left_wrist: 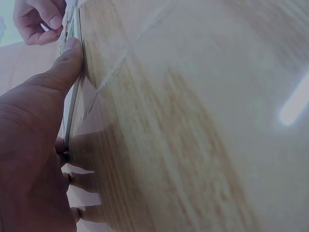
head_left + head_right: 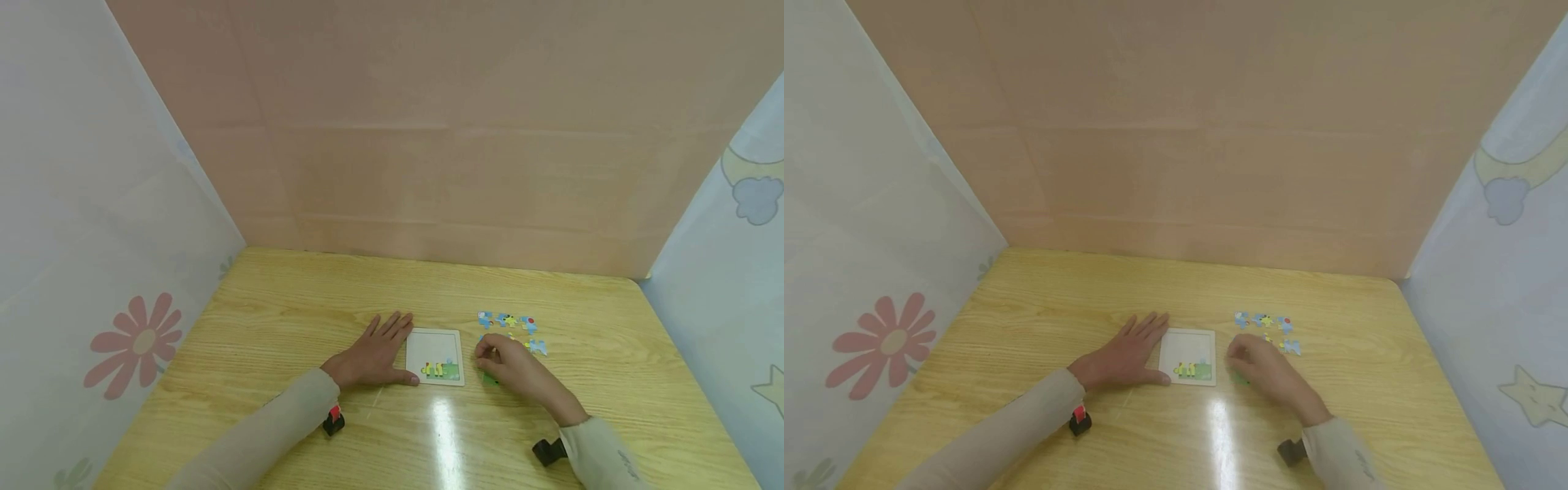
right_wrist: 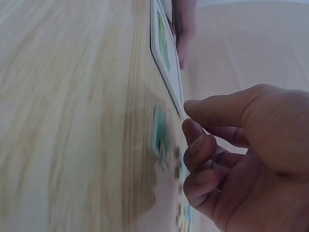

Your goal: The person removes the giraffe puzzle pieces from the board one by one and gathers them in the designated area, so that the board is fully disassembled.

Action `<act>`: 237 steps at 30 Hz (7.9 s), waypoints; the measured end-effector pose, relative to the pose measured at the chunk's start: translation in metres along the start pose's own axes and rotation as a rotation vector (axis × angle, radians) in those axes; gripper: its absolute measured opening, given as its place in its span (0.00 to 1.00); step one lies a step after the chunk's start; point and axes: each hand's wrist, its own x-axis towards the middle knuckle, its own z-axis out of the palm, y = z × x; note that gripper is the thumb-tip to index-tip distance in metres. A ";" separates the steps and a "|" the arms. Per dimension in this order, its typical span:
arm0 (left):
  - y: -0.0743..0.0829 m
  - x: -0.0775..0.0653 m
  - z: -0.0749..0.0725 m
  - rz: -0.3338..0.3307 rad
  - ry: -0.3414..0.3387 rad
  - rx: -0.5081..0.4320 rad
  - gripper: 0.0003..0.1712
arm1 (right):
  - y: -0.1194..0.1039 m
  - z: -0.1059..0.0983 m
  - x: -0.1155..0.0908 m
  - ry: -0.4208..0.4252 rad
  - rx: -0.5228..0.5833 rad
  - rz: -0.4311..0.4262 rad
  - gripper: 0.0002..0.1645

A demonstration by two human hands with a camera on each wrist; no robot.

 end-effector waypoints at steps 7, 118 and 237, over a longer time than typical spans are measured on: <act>0.000 0.001 0.000 -0.004 -0.001 -0.010 0.65 | -0.013 0.014 0.011 -0.054 -0.035 -0.044 0.02; -0.005 0.002 0.002 -0.006 0.003 0.016 0.65 | 0.012 -0.045 -0.029 0.026 0.014 0.024 0.05; -0.001 0.003 -0.001 -0.001 0.007 0.004 0.65 | -0.050 0.024 0.013 -0.060 -0.311 -0.226 0.07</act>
